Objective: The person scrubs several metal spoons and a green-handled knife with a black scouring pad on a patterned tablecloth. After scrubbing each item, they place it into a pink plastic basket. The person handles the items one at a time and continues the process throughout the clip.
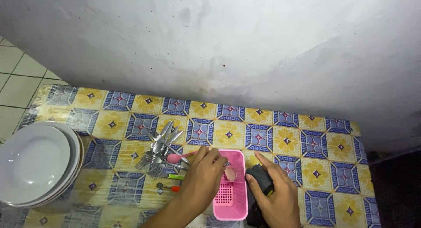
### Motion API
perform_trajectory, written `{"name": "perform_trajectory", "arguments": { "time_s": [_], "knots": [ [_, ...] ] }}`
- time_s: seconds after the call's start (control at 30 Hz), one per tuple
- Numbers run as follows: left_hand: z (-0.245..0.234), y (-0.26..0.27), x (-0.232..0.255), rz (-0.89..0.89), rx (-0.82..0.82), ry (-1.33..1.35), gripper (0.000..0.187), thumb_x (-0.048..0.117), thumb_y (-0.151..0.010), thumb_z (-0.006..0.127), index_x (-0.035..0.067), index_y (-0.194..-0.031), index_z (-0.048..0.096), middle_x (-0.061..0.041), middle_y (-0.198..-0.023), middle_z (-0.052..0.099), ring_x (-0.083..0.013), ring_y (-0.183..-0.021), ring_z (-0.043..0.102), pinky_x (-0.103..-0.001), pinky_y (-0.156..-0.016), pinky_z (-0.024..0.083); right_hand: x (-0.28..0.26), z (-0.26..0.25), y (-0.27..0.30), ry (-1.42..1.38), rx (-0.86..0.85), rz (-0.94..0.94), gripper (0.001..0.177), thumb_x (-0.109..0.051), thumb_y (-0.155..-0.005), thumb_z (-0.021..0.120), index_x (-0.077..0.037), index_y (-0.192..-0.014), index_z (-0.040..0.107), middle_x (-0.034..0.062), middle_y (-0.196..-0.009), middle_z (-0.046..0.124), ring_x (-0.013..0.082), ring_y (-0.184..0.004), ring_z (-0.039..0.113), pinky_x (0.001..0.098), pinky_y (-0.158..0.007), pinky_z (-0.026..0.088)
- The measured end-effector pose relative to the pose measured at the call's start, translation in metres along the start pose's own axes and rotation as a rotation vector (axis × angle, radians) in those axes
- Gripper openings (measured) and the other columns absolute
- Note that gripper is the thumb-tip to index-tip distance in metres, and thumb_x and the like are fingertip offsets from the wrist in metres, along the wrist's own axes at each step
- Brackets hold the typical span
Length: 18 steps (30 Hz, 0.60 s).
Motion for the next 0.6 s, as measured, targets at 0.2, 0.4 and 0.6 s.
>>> {"name": "perform_trajectory", "arguments": {
  "time_s": [0.2,0.4,0.6],
  "knots": [
    [0.009,0.003,-0.005,0.011,-0.017,-0.046,0.017,0.002,-0.079,0.066,0.006,-0.094,0.072,-0.010,-0.094,0.070,-0.0297,-0.090,0.055,-0.041,-0.080,0.049,0.007,0.004,0.003,0.022,0.010,0.075,0.053,-0.015,-0.076,0.079,-0.007,-0.127,0.069,0.0115,-0.119,0.078,0.0222,-0.096,0.078,0.0384,-0.084,0.061],
    [0.028,0.003,-0.012,-0.052,-0.053,-0.240,0.009,0.011,-0.080,0.067,0.008,-0.085,0.074,-0.009,-0.092,0.070,-0.0324,-0.093,0.051,-0.052,-0.084,0.035,0.004,0.005,0.005,0.028,0.081,0.011,0.048,-0.015,-0.076,0.080,-0.007,-0.122,0.072,0.0076,-0.108,0.080,0.0195,-0.083,0.077,0.0337,-0.078,0.060],
    [0.038,-0.006,-0.010,-0.111,-0.067,-0.334,0.015,0.020,-0.079,0.074,0.006,-0.080,0.080,-0.011,-0.079,0.073,-0.0320,-0.091,0.050,-0.055,-0.085,0.034,0.004,0.005,0.007,0.055,0.090,-0.004,0.046,-0.014,-0.077,0.079,-0.003,-0.121,0.071,0.0101,-0.114,0.078,0.0216,-0.089,0.077,0.0354,-0.081,0.059]
  ]
}}
Point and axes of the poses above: each hand's wrist, its own y-axis away from the middle knuckle, its own z-axis out of the palm, x = y × z, the point moved 5 cm from there along -y, towards the middle knuckle
